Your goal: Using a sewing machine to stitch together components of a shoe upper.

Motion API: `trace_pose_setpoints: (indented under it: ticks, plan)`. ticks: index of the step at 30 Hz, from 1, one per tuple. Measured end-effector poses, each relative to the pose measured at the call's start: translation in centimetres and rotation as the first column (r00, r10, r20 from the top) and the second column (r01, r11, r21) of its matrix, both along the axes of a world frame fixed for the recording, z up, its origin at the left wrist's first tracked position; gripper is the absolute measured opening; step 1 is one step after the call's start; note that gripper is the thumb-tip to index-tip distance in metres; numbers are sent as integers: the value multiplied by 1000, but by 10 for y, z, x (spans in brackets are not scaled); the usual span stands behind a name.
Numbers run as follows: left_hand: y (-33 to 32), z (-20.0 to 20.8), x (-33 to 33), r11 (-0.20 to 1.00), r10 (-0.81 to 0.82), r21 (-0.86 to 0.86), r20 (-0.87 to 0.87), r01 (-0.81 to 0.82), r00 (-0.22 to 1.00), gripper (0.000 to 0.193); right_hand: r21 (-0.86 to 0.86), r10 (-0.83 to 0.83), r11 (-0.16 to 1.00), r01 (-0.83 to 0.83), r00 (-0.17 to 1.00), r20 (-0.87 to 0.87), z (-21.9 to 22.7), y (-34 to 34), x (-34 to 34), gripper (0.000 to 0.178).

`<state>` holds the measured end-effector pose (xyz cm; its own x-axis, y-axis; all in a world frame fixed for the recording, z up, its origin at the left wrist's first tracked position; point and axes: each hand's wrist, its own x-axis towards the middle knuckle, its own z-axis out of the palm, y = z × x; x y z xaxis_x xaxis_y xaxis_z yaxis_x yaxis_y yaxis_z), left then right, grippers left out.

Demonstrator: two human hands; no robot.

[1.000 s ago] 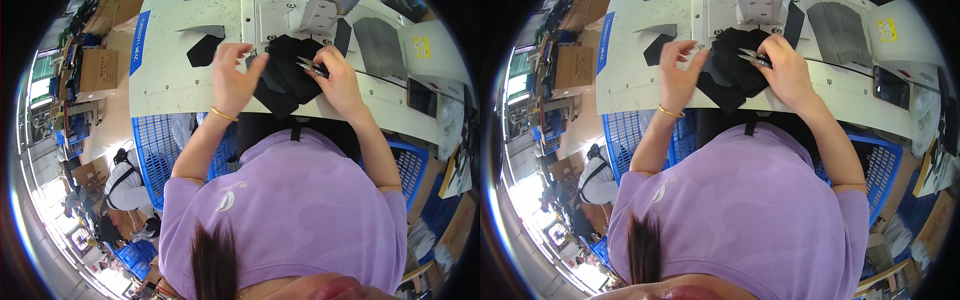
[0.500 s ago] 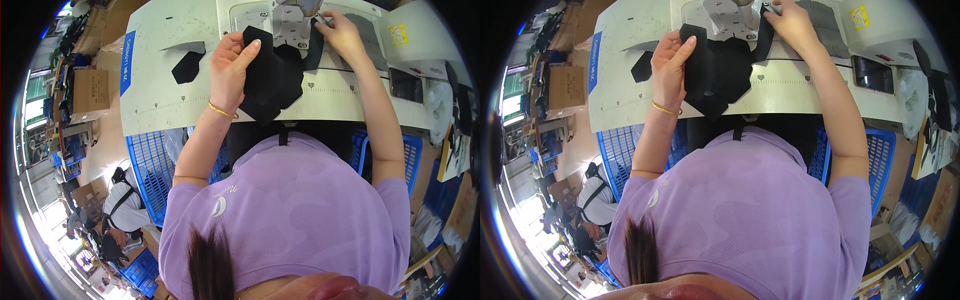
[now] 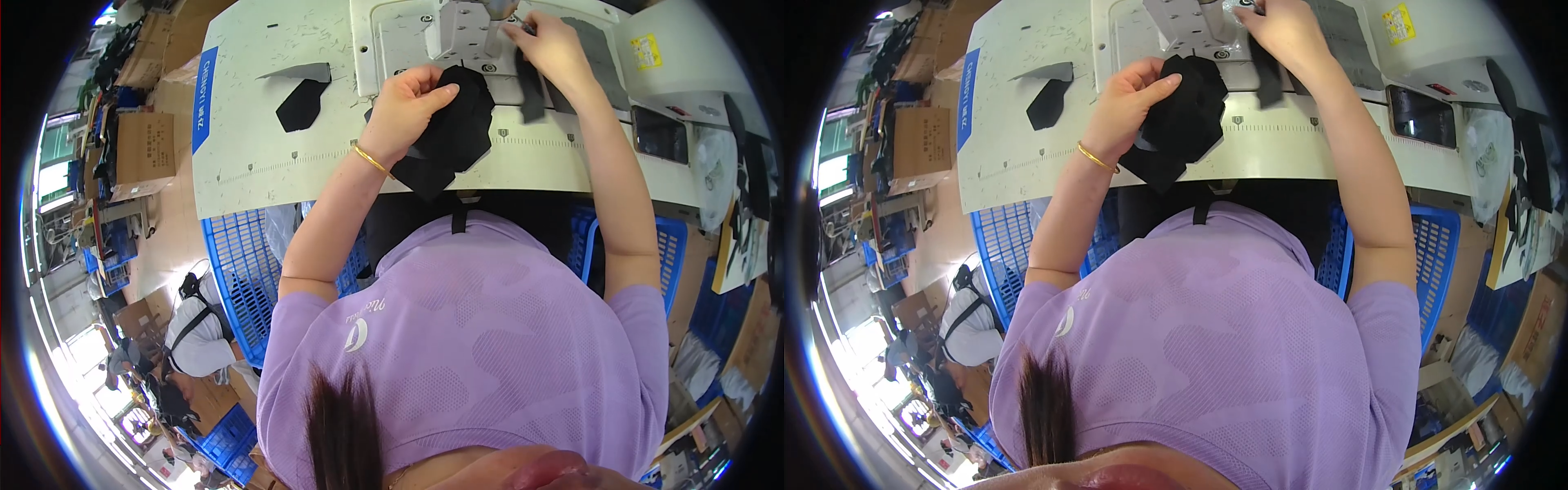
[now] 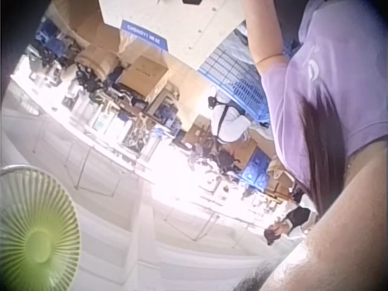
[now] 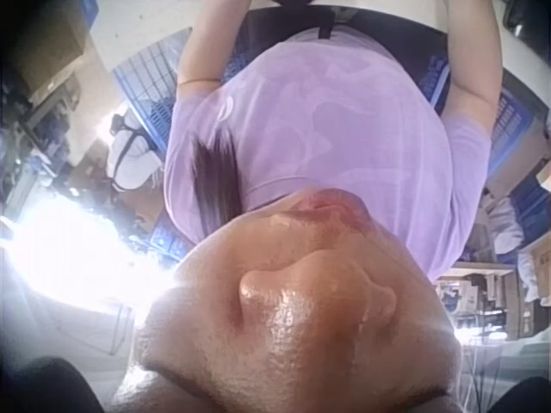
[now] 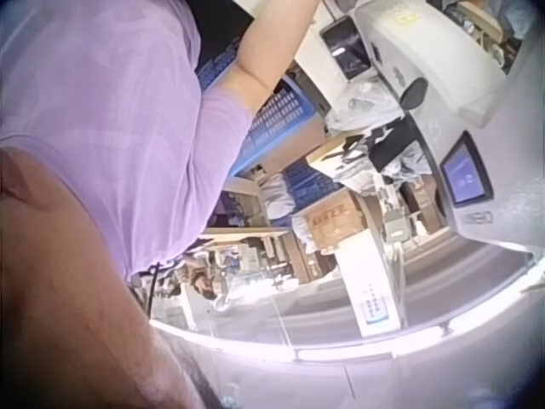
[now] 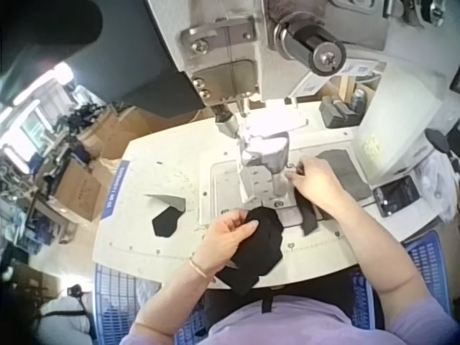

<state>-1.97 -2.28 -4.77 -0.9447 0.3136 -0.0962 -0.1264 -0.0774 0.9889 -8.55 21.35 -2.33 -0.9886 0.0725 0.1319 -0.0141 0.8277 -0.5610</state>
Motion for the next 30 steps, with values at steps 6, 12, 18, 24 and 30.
trace_pose_setpoints:
  ticks: [6,12,18,24,30]
  plan:
    - [0,16,3,994,76,82,41,-79,996,15,-270,166,950,-155,986,19,71,20,73,26]
    - [17,6,16,974,183,144,-64,-172,981,15,-928,340,339,-155,940,-32,82,-29,115,13]
    - [33,41,37,964,227,-29,-426,-264,876,19,-659,29,691,-299,921,-387,29,-58,109,14]
    - [40,36,43,961,275,144,-501,-235,821,15,-707,-96,692,-148,951,-293,27,-70,113,16]
    - [44,44,46,944,318,155,-182,-292,930,19,-684,-79,709,-174,943,-322,27,-68,115,15]
